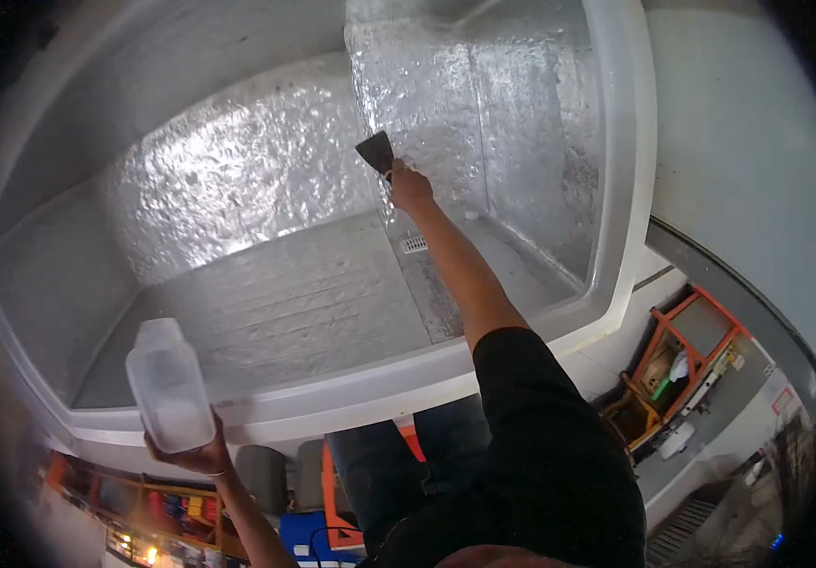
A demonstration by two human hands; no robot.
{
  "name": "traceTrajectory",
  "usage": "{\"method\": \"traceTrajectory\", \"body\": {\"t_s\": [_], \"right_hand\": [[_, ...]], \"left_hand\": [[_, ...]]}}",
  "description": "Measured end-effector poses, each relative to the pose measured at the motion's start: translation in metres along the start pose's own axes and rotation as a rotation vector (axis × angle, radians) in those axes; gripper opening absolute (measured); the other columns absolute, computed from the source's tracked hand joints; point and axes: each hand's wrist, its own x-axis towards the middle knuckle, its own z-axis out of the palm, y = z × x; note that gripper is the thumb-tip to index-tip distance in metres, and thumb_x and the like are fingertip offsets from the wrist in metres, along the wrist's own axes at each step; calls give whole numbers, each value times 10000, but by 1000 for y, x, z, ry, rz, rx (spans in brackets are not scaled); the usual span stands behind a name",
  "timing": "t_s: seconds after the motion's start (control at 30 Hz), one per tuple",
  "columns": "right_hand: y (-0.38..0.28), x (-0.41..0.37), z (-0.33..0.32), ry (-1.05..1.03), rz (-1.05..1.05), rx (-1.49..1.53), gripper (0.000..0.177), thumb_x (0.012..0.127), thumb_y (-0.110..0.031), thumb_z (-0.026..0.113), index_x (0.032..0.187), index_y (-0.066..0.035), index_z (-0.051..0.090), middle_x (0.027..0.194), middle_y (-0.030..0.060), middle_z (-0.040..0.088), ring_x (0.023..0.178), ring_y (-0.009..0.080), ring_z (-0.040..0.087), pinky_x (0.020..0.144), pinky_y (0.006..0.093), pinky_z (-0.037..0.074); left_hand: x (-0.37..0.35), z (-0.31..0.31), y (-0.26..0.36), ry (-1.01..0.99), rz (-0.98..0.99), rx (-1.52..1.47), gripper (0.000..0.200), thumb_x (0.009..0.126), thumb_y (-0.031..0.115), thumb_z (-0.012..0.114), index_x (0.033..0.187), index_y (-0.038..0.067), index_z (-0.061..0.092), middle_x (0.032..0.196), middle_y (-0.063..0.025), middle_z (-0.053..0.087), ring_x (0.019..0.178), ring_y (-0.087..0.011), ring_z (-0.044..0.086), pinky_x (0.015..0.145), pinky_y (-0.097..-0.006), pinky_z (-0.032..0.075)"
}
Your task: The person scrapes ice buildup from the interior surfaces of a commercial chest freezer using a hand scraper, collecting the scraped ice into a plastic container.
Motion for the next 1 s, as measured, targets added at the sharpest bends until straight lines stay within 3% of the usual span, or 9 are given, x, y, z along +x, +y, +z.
{"method": "traceTrajectory", "body": {"t_s": [0.17, 0.33, 0.4, 0.5, 0.6, 0.73, 0.87, 0.9, 1.0], "right_hand": [[15, -3, -55, -222, -339, -77, 525, 787, -147, 744, 1245, -8, 528, 1004, 248, 716, 959, 437, 703, 863, 529, 563], [12, -50, -209, -409, -567, -332, 453, 873, -39, 631, 1309, -47, 512, 917, 231, 693, 876, 410, 694, 781, 527, 515], [-6, -78, -272, -586, -463, -468, 379, 914, -57, 643, 1281, -60, 545, 912, 216, 697, 845, 366, 684, 773, 485, 514], [-1, -105, -303, -519, -393, -339, 257, 941, -99, 672, 1183, -44, 602, 901, 196, 700, 828, 318, 674, 769, 451, 517], [21, -115, -304, -610, -526, -290, 205, 939, -150, 712, 1096, -31, 653, 889, 176, 710, 792, 298, 679, 742, 441, 520], [23, -112, -315, -815, -351, -529, 163, 939, -161, 703, 1028, -29, 671, 849, 125, 709, 777, 252, 683, 739, 397, 525], [73, -102, -286, -612, -363, -254, 176, 925, -201, 722, 990, -59, 640, 779, 77, 684, 725, 198, 672, 704, 371, 530], [43, -108, -303, -833, -276, -581, 194, 924, -212, 734, 997, -75, 617, 800, 66, 679, 783, 171, 674, 705, 369, 529], [36, -106, -297, -902, -167, -496, 159, 822, -93, 686, 936, -92, 575, 881, 85, 679, 802, 200, 666, 685, 410, 520]], "left_hand": [[-20, -3, -31, -2, -56, -55, 1174, 585, 128, 990, 1497, 85, 252, 1471, -171, 420, 1281, -351, 540, 1125, -496, 507], [-18, 7, -29, -81, -11, 60, 1137, 603, 161, 993, 1494, 65, 293, 1453, -176, 453, 1288, -353, 555, 1110, -514, 505], [-19, 9, -29, -82, -9, 37, 1124, 610, 175, 993, 1487, 49, 302, 1447, -183, 468, 1296, -356, 555, 1120, -512, 492], [-11, 9, -21, -100, -16, -31, 1102, 616, 209, 997, 1465, 23, 320, 1438, -185, 470, 1301, -359, 553, 1132, -502, 475], [-8, 14, -18, -90, 6, 2, 1125, 584, 289, 985, 1473, 27, 346, 1381, -154, 463, 1269, -337, 564, 1094, -487, 501], [-9, 13, -21, -128, -63, -29, 1102, 609, 214, 997, 1467, 44, 328, 1441, -165, 462, 1305, -350, 540, 1143, -482, 467], [-7, 10, -20, -160, -78, -56, 1121, 596, 208, 1003, 1474, 55, 323, 1450, -157, 465, 1316, -343, 530, 1161, -491, 447], [-6, 11, -20, -163, -82, -100, 1128, 591, 207, 1005, 1475, 57, 321, 1452, -154, 465, 1318, -342, 528, 1166, -493, 441], [-6, 11, -24, -153, -19, -63, 1136, 604, 277, 986, 1491, 53, 313, 1411, -163, 477, 1281, -360, 564, 1106, -504, 502]]}}
